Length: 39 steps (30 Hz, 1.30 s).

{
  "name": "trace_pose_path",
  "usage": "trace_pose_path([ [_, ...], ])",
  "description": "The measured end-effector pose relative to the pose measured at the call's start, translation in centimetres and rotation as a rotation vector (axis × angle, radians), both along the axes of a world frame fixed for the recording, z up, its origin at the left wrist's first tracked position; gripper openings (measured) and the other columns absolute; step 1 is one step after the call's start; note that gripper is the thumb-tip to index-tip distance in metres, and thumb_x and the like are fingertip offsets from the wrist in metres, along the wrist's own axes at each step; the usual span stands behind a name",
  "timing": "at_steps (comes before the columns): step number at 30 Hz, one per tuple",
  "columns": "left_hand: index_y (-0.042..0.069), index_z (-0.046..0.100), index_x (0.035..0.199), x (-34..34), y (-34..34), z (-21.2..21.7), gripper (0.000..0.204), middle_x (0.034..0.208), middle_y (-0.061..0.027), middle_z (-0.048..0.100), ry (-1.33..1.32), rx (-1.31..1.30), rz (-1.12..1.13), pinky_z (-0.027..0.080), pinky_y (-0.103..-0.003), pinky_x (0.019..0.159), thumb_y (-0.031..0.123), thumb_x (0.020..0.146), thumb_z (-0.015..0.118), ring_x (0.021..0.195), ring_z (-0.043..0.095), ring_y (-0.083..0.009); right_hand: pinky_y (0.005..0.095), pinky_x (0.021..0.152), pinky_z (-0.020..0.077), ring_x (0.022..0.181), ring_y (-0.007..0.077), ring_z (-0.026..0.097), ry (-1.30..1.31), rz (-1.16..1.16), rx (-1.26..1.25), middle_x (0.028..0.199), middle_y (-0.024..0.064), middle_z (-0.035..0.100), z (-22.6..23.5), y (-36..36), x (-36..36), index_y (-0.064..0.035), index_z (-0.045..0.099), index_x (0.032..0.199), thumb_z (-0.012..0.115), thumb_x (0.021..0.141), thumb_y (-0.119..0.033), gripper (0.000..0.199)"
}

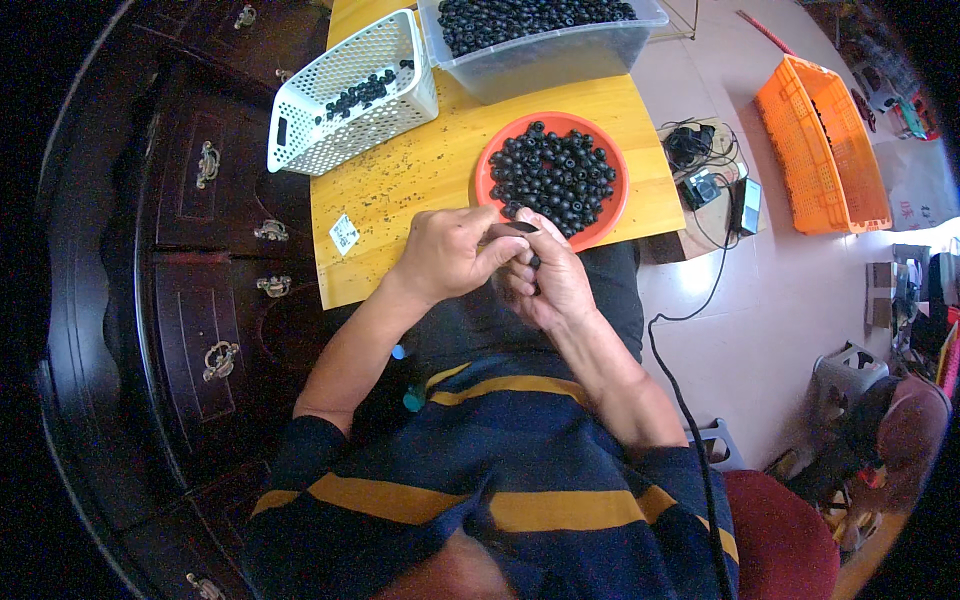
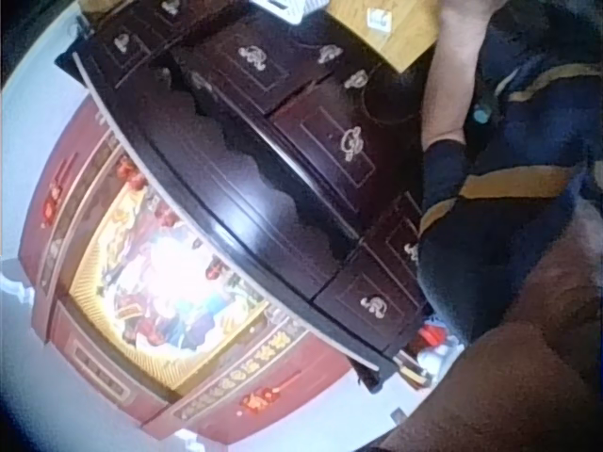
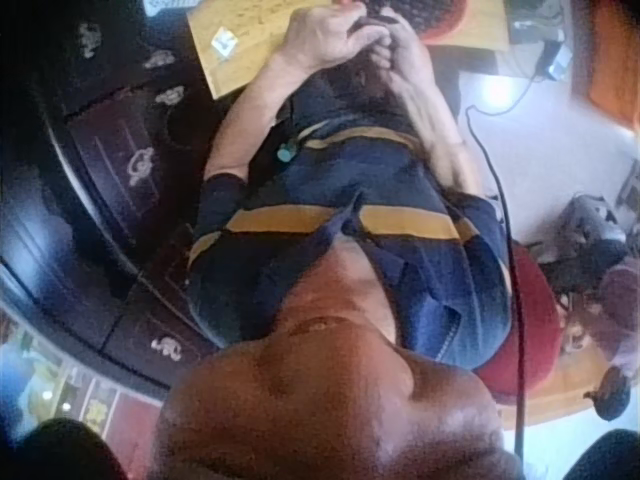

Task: The person sorts and inspects small black components by hand, transferring them from a clear plastic bin into a white basket.

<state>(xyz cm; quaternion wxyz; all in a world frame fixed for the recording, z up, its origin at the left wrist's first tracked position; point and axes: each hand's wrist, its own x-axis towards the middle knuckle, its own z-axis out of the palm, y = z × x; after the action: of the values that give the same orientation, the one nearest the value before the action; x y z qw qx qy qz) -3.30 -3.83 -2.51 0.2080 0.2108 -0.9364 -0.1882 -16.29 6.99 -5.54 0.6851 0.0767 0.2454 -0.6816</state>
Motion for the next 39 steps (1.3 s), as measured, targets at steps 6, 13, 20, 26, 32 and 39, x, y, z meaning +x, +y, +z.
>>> trace_pose_path([
  [6, 0.006, 0.067, 0.086, 0.0, 0.0, -0.2, 0.039, 0.072, -0.0146, 0.07, -0.038, 0.022, 0.021, 0.055, -0.043, 0.057, 0.045, 0.09, 0.073, 0.067, 0.071, -0.0343, 0.0175, 0.04, 0.0307, 0.05, 0.0036, 0.039, -0.042, -0.029, 0.076, 0.071, -0.0049, 0.048, -0.9, -0.2, 0.3, -0.0153, 0.056, 0.108, 0.055, 0.104, -0.017, 0.005],
  [13, 0.008, 0.066, 0.085, -0.2, -0.5, -0.1, 0.041, 0.071, -0.0144, 0.07, -0.178, 0.029, -0.018, 0.054, -0.043, 0.056, 0.048, 0.09, 0.072, 0.065, 0.07, -0.0345, 0.0179, 0.042, 0.0313, 0.053, 0.0041, 0.041, -0.026, -0.021, 0.015, 0.072, -0.0057, 0.047, -2.5, -0.2, 0.3, -0.0158, 0.056, 0.104, 0.057, 0.105, -0.026, 0.01],
  [20, 0.01, 0.064, 0.088, -0.7, -0.8, 1.3, 0.027, 0.069, -0.0055, 0.067, 0.046, 0.186, 0.029, 0.053, -0.037, 0.055, 0.03, 0.085, 0.081, 0.061, 0.069, -0.0265, 0.0184, 0.04, 0.0297, 0.049, 0.0032, 0.037, -0.146, -0.016, 0.116, 0.068, -0.0069, 0.044, 0.0, -0.9, -0.4, -0.0165, 0.056, 0.096, 0.059, 0.105, -0.035, 0.021],
  [26, 0.006, 0.071, 0.105, -1.5, -0.7, 1.0, 0.024, 0.076, -0.0064, 0.072, 0.134, 0.359, -0.006, 0.052, -0.029, 0.057, 0.011, 0.084, 0.081, 0.061, 0.066, -0.0129, 0.0176, 0.041, 0.0297, 0.051, 0.0027, 0.037, -0.109, 0.019, 0.031, 0.069, -0.0076, 0.043, -1.0, -1.2, -0.3, -0.0149, 0.057, 0.096, 0.059, 0.104, -0.04, 0.026],
  [32, 0.002, 0.071, 0.098, -1.8, -1.1, -0.1, 0.012, 0.077, -0.0001, 0.07, 0.266, 0.764, 0.012, 0.049, -0.024, 0.055, 0.01, 0.091, 0.075, 0.061, 0.061, -0.0057, 0.0177, 0.042, 0.0297, 0.052, 0.003, 0.037, -0.071, 0.032, 0.012, 0.07, -0.0073, 0.044, -1.0, -1.6, -0.7, -0.0144, 0.059, 0.1, 0.059, 0.104, -0.04, 0.026],
  [39, 0.004, 0.072, 0.1, -1.6, -2.4, -0.6, 0.011, 0.077, 0.0025, 0.068, 0.237, 1.172, 0.114, 0.04, -0.019, 0.051, 0.014, 0.095, 0.073, 0.057, 0.052, -0.0015, 0.0182, 0.043, 0.03, 0.052, 0.0033, 0.038, -0.212, 0.061, -0.016, 0.071, -0.0072, 0.045, -1.9, -1.9, -0.9, -0.0177, 0.058, 0.102, 0.061, 0.103, -0.04, 0.023],
])
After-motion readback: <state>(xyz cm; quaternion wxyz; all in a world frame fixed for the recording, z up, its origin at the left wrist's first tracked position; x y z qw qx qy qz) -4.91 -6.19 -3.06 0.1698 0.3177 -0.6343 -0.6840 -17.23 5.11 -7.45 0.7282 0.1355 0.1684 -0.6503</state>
